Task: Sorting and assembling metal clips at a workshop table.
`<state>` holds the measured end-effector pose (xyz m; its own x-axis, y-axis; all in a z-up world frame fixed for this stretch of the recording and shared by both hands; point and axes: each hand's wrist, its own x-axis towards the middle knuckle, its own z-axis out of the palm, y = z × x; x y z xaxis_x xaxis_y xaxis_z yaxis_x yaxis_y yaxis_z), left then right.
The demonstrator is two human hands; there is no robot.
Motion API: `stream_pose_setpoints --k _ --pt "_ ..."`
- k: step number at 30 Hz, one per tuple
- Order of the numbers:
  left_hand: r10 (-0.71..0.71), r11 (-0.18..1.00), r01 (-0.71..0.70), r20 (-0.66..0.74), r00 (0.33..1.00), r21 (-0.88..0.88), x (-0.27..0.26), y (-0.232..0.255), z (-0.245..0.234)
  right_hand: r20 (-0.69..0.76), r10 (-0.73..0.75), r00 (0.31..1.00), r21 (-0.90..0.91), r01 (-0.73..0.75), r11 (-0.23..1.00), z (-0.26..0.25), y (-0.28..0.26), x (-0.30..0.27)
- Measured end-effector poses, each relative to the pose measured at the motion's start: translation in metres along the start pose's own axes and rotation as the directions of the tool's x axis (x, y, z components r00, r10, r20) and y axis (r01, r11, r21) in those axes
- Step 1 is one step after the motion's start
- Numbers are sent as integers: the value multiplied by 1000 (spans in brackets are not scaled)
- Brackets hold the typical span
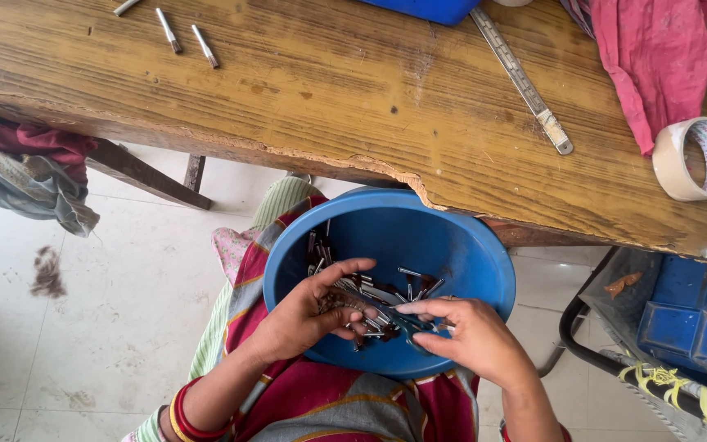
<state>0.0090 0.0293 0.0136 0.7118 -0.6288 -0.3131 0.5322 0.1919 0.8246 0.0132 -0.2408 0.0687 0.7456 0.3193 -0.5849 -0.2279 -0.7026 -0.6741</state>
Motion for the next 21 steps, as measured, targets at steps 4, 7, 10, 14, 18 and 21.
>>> stream_pose_setpoints --k 4,7,10,14,18,21 --pt "39 988 -46 -53 998 -147 9 -16 7 -182 -182 966 -170 151 974 22 11 13" --pt "71 979 -80 -53 996 -186 13 -26 14 -304 -257 917 118 304 945 46 27 30" --pt "53 975 -65 -58 997 -213 15 -27 16 -390 -254 885 529 441 725 62 67 52" --pt "106 970 -116 -59 993 -213 16 -32 15 -348 -321 881 754 466 462 70 66 60" --pt "58 969 -81 -105 993 -233 16 -29 15 -394 -227 890 681 449 578 69 77 66" --pt "99 971 -111 -65 993 -214 15 -27 15 -363 -166 917 737 392 551 62 50 63"
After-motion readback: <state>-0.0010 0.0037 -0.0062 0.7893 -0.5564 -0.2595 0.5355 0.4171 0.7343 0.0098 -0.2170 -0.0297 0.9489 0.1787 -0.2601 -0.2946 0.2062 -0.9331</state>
